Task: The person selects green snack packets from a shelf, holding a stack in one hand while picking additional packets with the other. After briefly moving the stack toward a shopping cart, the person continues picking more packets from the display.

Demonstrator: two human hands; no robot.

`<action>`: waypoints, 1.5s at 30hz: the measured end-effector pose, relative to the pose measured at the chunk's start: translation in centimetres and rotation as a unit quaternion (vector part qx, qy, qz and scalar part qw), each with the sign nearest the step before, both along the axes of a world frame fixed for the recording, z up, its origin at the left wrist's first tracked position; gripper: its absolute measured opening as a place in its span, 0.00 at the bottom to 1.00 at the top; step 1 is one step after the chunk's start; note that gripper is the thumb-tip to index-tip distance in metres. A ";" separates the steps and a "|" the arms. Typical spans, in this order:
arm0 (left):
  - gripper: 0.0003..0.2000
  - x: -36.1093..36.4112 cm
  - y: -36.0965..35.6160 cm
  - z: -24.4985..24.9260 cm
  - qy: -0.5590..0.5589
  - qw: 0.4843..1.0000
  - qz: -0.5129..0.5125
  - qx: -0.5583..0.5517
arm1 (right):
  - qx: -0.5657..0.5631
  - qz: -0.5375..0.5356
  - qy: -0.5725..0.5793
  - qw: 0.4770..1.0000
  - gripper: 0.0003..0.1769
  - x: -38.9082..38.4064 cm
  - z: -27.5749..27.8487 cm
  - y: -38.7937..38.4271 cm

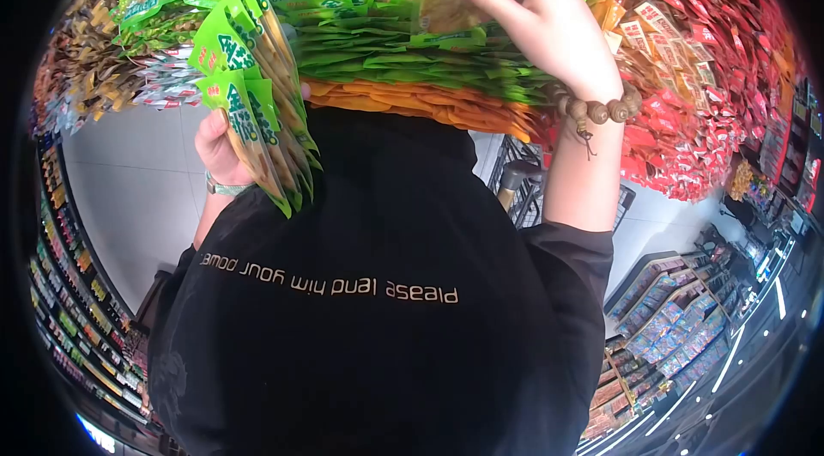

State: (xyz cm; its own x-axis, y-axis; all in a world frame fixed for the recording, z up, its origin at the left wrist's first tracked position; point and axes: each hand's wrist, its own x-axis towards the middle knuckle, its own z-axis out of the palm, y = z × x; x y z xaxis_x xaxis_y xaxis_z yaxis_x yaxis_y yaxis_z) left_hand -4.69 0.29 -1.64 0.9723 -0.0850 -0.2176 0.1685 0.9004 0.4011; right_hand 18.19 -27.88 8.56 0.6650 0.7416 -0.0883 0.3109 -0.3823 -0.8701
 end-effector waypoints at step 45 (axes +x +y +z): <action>0.41 3.3 3.9 0.3 -0.056 0.984 -0.157 0.054 | -0.256 -0.063 -0.335 0.905 0.13 -10.6 -2.6 1.6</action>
